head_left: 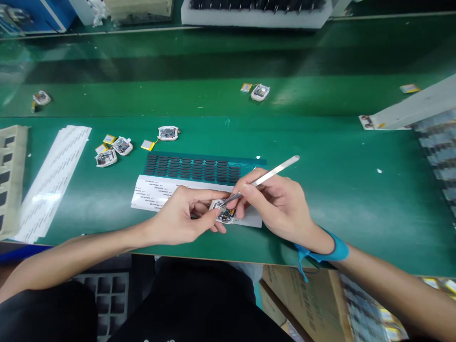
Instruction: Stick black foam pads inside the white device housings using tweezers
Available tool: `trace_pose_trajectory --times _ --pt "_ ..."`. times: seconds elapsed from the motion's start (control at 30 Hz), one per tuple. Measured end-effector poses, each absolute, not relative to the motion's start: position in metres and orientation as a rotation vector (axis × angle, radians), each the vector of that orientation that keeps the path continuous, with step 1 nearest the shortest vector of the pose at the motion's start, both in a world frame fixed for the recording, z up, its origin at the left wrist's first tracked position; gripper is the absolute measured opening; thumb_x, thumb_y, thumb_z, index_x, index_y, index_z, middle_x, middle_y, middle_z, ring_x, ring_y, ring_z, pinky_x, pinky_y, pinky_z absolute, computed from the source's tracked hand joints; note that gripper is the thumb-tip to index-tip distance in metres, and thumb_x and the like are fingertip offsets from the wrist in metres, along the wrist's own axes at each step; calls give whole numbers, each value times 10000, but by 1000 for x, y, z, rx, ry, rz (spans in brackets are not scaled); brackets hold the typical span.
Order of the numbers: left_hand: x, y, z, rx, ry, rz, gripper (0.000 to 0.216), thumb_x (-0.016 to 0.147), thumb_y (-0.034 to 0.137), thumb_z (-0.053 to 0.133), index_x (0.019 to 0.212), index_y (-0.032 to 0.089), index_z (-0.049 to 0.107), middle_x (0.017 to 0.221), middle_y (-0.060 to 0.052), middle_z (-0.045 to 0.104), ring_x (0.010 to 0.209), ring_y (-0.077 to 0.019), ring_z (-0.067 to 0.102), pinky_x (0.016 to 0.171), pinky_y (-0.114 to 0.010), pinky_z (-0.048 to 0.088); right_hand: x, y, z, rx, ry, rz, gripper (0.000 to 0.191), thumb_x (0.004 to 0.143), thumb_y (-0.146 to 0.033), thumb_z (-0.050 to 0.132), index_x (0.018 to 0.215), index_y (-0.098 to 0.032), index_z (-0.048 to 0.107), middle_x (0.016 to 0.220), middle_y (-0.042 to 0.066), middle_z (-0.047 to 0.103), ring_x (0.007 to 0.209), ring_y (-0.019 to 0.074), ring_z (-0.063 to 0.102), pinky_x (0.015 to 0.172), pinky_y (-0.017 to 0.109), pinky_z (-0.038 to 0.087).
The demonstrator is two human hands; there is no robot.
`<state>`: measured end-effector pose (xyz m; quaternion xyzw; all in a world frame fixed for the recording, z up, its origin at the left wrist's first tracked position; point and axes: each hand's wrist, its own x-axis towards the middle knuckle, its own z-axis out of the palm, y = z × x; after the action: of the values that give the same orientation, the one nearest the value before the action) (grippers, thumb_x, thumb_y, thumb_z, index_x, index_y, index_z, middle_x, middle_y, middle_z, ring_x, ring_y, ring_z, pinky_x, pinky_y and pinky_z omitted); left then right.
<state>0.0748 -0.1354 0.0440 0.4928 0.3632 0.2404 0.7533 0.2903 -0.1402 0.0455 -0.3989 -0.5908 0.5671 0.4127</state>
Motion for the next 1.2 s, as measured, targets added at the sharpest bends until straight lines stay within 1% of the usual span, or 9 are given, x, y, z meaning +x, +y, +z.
trace_pose_trajectory --times 0.2,0.3,0.37,0.5,0.63,0.8,1.07,1.13,1.2 --pt "72 -134 44 1061 835 563 339 911 184 741 1233 96 803 934 -106 830 711 -200 821 635 -182 666 297 -136 46 -911 -1545 1245 218 1148 -356 629 1009 -205 703 833 4 762 610 119 733 564 185 623" --pt "65 -123 53 1079 906 639 361 876 206 816 1226 116 801 873 -88 824 740 -230 826 664 -238 689 315 -116 49 -872 -1512 1134 234 1148 -397 633 1024 -216 715 870 14 778 639 133 741 571 207 623" --pt "61 -113 59 1132 948 732 301 892 246 820 1172 137 802 894 -84 827 762 -238 827 687 -272 694 330 -99 50 -923 -1634 1031 278 1136 -434 648 990 -213 731 894 25 774 663 139 741 581 216 614" --pt "63 -91 59 1294 964 855 163 934 297 766 1014 169 703 896 -69 821 764 -221 812 725 -308 674 350 -79 47 -964 -2152 782 391 1154 -410 581 884 -191 760 963 53 782 746 162 741 712 263 612" --pt "75 -78 39 1789 840 734 124 1001 288 668 1042 181 617 970 -63 823 869 -201 794 792 -298 602 351 -80 42 -988 -2429 577 388 1173 -357 507 1007 -172 804 1096 76 796 939 230 766 842 320 597" --pt "81 -70 8 2192 657 639 191 1107 285 493 1179 184 638 1223 -107 792 1137 -237 762 994 -370 551 348 -84 38 -1006 -2453 456 398 1181 -325 490 1017 -150 807 1142 83 795 982 244 773 833 320 585" --pt "82 -70 -2 2239 613 607 226 1110 234 487 1259 187 650 1278 -117 765 1264 -236 699 1111 -390 505 350 -82 38 -923 -2437 423 315 1174 -256 493 1048 -170 769 1115 73 797 948 230 784 842 326 625" --pt "86 -72 -1 2223 608 591 233 1098 239 490 1240 186 667 1281 -139 757 1290 -260 683 1138 -415 482 346 -84 38 -841 -2433 357 252 1165 -233 494 1114 -208 739 1036 54 792 855 211 776 749 320 626" --pt "91 -70 -4 2233 569 547 243 1086 243 484 1213 177 680 1267 -158 759 1279 -285 685 1125 -426 478 344 -86 34 -733 -2410 253 164 1136 -249 572 1130 -251 736 942 33 778 743 200 756 632 326 611"
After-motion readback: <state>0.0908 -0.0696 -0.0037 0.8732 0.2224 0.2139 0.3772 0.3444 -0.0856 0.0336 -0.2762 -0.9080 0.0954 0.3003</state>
